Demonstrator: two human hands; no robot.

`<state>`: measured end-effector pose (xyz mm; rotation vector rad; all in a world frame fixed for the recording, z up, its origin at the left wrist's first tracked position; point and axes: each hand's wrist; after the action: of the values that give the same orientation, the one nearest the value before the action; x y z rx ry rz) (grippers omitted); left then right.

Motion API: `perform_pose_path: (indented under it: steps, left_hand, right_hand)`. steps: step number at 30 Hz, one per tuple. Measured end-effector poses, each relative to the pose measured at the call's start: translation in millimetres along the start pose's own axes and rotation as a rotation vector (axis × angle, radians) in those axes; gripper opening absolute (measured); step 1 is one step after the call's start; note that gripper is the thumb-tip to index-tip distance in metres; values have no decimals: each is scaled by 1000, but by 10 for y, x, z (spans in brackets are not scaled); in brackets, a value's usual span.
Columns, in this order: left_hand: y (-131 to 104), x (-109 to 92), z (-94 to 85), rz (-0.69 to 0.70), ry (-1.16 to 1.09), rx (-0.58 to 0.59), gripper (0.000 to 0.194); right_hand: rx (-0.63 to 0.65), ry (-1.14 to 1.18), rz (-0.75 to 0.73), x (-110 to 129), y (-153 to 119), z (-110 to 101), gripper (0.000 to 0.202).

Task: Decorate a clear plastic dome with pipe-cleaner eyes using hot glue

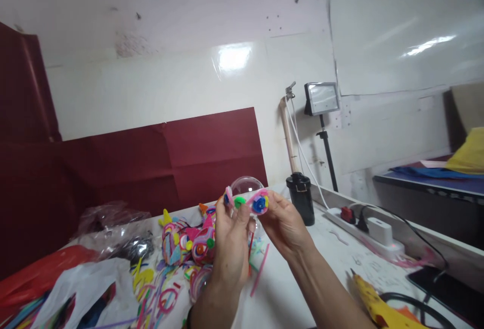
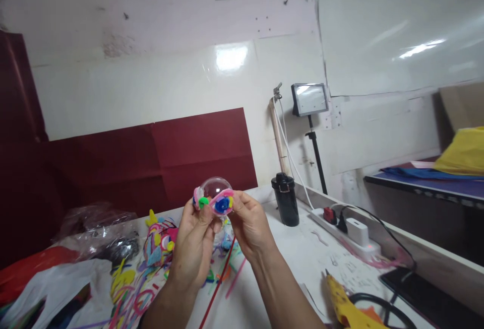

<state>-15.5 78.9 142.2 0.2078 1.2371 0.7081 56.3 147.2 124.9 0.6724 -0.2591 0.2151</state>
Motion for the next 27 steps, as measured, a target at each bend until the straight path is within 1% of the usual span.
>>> perform_pose_path:
  steps: [3, 8, 12, 15, 17, 20, 23, 27]
  left_hand:
    - [-49, -54, -23, 12, 32, 14, 38]
    - [-167, -162, -16, -17, 75, 46, 47]
    - [-271, -236, 10, -26, 103, 77, 48]
    - [-352, -256, -1, -31, 116, 106, 49]
    - [-413, -258, -26, -46, 137, 106, 54]
    - [-518, -258, -72, -105, 186, 85, 64]
    - [-613, -251, -108, -155, 211, 100, 74]
    - [-700, -202, -137, -140, 242, 106, 83]
  right_hand:
    - [14, 3, 14, 22, -66, 58, 21]
    - [25, 16, 24, 78, -216, 147, 21]
    - [29, -4, 8, 132, -359, 212, 22]
    - [15, -28, -24, 168, -474, 252, 24]
    - [-1, -38, -44, 187, -553, 270, 24]
    - [-28, -58, -78, 203, -671, 281, 24]
    - [-54, -56, -94, 196, -787, 266, 24]
    - [-65, -55, -82, 159, -919, 205, 23]
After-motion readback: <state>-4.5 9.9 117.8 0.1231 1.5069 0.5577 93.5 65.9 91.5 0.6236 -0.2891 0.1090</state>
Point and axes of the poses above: each hand's wrist, its own y-axis towards the middle knuckle, its own z-axis out of the palm, x = y × z, and after that the axes turned 15 degrees about y, right-handed
